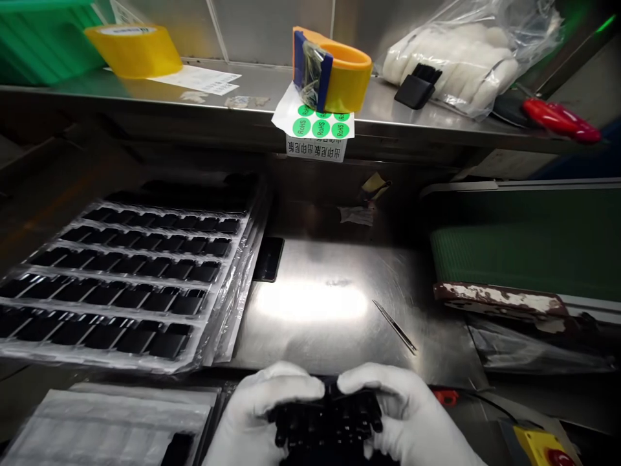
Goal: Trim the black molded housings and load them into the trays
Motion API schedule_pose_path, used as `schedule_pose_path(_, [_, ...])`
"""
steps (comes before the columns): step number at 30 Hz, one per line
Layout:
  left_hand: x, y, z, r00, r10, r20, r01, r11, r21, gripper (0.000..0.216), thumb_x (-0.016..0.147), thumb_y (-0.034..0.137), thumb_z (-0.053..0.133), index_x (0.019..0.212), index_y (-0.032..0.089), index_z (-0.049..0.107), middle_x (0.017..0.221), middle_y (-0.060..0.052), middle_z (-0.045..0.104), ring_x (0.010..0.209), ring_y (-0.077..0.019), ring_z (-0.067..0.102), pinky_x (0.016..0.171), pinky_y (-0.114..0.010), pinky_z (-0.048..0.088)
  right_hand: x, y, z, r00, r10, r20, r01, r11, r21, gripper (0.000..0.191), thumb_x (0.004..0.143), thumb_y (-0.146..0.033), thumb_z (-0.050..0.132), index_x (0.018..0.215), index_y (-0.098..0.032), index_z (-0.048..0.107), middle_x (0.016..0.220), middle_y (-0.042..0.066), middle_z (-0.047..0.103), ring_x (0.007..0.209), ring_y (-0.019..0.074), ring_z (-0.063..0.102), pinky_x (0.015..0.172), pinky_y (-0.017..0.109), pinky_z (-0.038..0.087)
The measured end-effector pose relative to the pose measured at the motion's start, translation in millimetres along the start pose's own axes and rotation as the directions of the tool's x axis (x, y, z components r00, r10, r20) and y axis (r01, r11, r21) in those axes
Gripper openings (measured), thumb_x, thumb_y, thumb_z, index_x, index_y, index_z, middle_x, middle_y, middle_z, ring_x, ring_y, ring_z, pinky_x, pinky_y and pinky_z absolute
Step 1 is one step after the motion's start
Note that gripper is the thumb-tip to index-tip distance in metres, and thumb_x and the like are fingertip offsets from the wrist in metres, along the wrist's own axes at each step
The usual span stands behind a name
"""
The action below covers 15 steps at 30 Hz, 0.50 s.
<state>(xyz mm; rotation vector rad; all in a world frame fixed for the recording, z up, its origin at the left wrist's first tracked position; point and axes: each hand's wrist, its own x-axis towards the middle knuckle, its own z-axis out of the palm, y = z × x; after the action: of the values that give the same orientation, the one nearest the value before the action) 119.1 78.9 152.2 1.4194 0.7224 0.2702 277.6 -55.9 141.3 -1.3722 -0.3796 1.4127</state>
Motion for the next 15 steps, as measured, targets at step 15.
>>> schedule_pose_path(15, [-33,-15,-9,0.802,0.584,-0.126,-0.526,0.79,0.315,0.1,0.063,-0.002,0.077,0.139,0.049,0.037,0.085,0.005,0.075,0.085,-0.0246,0.067,0.096,-0.043,0.045,-6,18,28,0.869,-0.494,0.034,0.492,0.854,-0.169,0.054,0.077,-0.026,0.073,0.126,-0.043,0.058,0.085,0.003,0.068,0.074,0.0213,0.065,0.069,0.037,0.055])
